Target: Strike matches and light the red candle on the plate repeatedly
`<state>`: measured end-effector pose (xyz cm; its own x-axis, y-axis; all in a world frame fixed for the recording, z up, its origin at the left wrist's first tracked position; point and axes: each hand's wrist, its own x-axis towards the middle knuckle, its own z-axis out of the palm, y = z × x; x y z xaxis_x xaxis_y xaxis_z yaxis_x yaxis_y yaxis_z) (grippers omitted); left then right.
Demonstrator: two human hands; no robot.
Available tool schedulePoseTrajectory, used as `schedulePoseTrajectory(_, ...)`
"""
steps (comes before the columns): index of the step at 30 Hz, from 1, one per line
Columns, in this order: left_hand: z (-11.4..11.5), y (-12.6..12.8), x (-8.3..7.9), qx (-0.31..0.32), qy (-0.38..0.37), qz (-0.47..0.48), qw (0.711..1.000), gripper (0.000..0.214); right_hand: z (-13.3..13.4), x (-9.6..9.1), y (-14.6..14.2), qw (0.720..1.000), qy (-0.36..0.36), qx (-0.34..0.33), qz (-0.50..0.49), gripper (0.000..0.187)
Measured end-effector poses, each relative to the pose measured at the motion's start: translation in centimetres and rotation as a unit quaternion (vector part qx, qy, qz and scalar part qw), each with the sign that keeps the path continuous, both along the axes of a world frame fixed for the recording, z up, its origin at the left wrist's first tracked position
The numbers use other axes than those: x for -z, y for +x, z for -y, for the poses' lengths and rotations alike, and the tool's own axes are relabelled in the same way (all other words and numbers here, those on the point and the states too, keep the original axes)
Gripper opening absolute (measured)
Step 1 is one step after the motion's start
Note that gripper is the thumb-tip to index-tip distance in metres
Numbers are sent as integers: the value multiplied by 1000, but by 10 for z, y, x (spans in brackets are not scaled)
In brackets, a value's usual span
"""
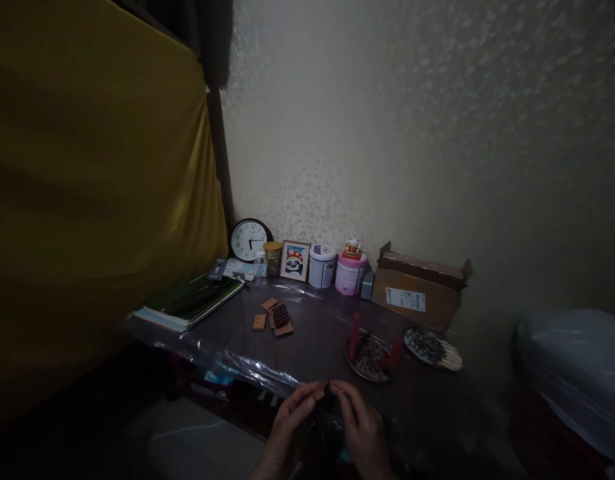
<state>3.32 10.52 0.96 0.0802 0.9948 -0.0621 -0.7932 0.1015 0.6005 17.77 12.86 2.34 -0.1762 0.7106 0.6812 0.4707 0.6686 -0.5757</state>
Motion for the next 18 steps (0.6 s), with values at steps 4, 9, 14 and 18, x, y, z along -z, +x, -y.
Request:
schedulePoseTrajectory(4, 1, -1, 0, 3, 0, -1, 1000, 30, 0, -3, -3, 1000, 26, 1, 4, 21)
schedulePoseTrajectory(9, -1, 1, 1, -14, -14, -14, 1000, 30, 2, -10, -4, 999, 42, 2, 2, 22)
schedulePoseTrajectory(14, -7, 5, 4, -11, -10, -26, 1000, 30, 2, -12, 1, 999, 36, 11, 0, 20)
schedulePoseTrajectory(18, -3, 6, 6, -10, -14, -52, 999, 28, 6, -9, 7, 998, 53, 35, -4, 18)
